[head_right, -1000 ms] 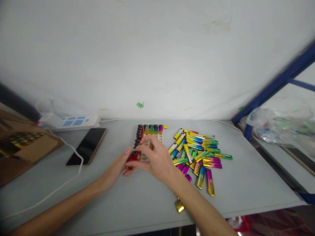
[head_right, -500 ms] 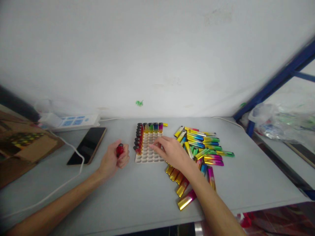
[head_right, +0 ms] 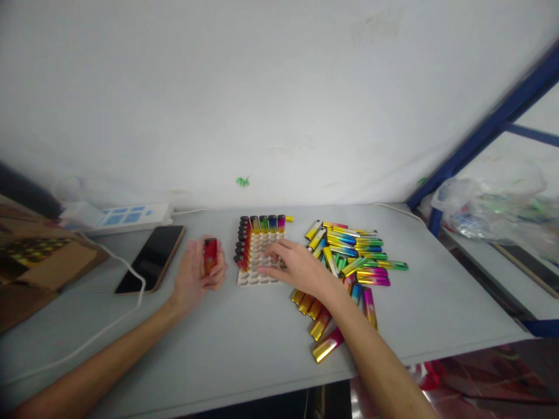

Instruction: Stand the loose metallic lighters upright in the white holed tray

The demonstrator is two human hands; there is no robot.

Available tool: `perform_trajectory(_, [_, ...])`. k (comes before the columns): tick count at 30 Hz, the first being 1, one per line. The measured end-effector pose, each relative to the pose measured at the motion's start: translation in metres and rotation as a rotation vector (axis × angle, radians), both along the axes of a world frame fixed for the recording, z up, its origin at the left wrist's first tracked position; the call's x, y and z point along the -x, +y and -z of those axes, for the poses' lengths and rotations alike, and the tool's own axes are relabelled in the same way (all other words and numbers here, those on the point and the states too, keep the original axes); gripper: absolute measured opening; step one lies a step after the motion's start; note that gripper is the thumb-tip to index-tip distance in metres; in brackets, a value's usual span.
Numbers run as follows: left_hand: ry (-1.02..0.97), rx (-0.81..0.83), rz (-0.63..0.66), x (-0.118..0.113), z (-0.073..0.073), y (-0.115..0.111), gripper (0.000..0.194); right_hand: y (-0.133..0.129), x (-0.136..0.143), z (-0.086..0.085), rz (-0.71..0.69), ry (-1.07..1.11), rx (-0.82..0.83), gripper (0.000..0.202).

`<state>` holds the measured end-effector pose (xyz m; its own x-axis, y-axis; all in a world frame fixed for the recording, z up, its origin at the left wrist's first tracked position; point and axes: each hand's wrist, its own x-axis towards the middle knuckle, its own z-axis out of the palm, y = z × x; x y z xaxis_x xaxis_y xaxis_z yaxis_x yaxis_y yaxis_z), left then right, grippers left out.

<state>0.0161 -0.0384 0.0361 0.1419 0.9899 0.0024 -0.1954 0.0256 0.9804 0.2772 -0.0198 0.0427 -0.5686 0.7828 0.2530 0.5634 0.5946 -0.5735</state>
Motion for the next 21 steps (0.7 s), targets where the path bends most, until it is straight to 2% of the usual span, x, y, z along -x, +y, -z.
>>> perform_trajectory(3, [0.046, -0.103, -0.054, 0.002, -0.002, 0.000, 0.049, 0.001, 0.000, 0.000, 0.001, -0.012, 0.008, 0.036])
perform_trajectory(7, [0.160, -0.270, -0.160, 0.005, -0.003, -0.002, 0.041, 0.003, -0.001, 0.002, -0.025, 0.002, 0.047, 0.034])
perform_trajectory(10, [0.379, -0.515, -0.239, 0.008, -0.002, -0.003, 0.027, 0.002, -0.003, 0.004, -0.061, -0.017, 0.070, 0.038])
perform_trajectory(13, [0.527, -0.740, -0.181, 0.012, -0.002, -0.003, 0.017, 0.001, -0.003, 0.008, -0.083, -0.082, 0.042, 0.058])
perform_trajectory(15, [0.565, -0.781, -0.106, 0.014, -0.002, -0.002, 0.016, -0.001, -0.002, 0.010, -0.082, -0.133, 0.028, 0.067])
perform_trajectory(21, [0.839, -0.777, 0.017, 0.027, -0.007, 0.003, 0.020, -0.003, 0.004, 0.012, -0.040, -0.180, -0.021, 0.048])
